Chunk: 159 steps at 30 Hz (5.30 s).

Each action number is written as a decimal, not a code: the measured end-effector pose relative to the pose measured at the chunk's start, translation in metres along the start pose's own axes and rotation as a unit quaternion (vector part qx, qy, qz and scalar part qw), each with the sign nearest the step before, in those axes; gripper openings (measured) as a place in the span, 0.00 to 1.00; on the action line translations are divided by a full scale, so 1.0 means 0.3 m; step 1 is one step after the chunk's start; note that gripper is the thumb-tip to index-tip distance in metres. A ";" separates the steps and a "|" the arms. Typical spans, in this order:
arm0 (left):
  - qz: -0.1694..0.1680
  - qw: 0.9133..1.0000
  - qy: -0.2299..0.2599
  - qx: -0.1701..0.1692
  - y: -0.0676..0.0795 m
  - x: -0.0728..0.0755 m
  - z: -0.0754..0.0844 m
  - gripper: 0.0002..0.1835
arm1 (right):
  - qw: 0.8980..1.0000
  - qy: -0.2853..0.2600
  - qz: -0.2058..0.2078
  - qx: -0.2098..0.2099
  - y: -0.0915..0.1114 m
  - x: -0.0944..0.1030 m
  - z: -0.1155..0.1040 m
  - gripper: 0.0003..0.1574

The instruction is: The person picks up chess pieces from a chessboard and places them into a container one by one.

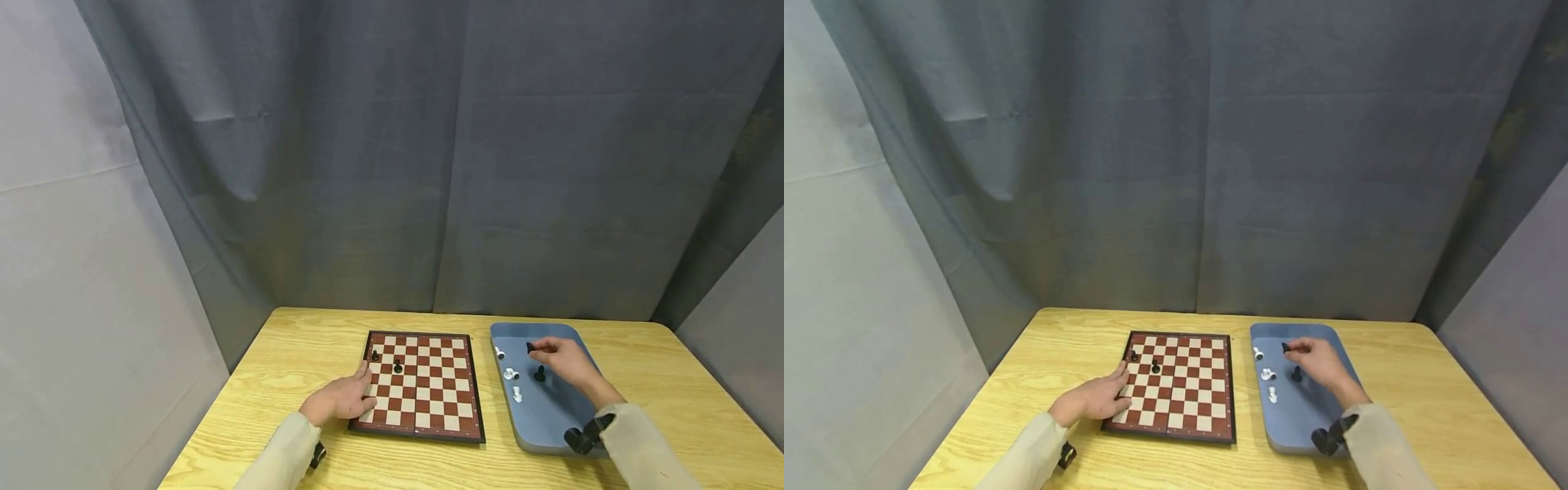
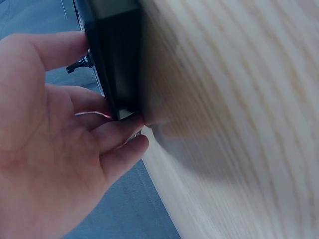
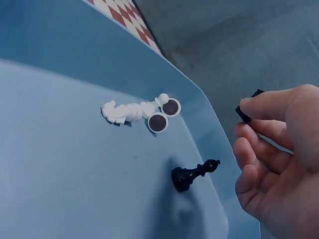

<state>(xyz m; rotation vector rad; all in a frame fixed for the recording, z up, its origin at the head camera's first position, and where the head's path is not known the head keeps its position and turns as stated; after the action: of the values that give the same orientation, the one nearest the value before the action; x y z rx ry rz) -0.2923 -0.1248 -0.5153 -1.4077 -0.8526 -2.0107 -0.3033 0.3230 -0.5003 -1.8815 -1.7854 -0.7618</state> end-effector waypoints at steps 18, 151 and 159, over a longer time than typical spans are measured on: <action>-0.002 1.000 -0.001 0.000 0.002 0.001 -0.001 0.38 | 0.999 0.026 0.020 0.012 0.008 0.006 -0.018 0.23; -0.009 1.000 0.007 -0.002 0.005 -0.016 0.033 0.38 | 0.993 -0.016 -0.065 0.100 0.069 -0.532 -0.408 0.07; -0.013 1.000 0.006 -0.003 0.011 -0.023 0.040 0.37 | 0.994 -0.015 -0.047 0.101 0.096 -0.404 -0.369 0.06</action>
<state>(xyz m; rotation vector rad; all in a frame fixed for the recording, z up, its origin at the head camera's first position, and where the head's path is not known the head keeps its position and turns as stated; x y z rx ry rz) -0.2806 -0.1175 -0.5181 -1.3942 -0.8646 -2.0398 -0.2871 0.1573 -0.4942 -1.6950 -1.9040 -0.5639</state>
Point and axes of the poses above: each hand's wrist, its own y-axis away from the middle knuckle, its own x-axis out of the back of the hand, z = x × y, the point moved 1 cm from there along -y, towards the middle knuckle, and after that the axes turned 11 degrees about -x, right-handed, at the moved point
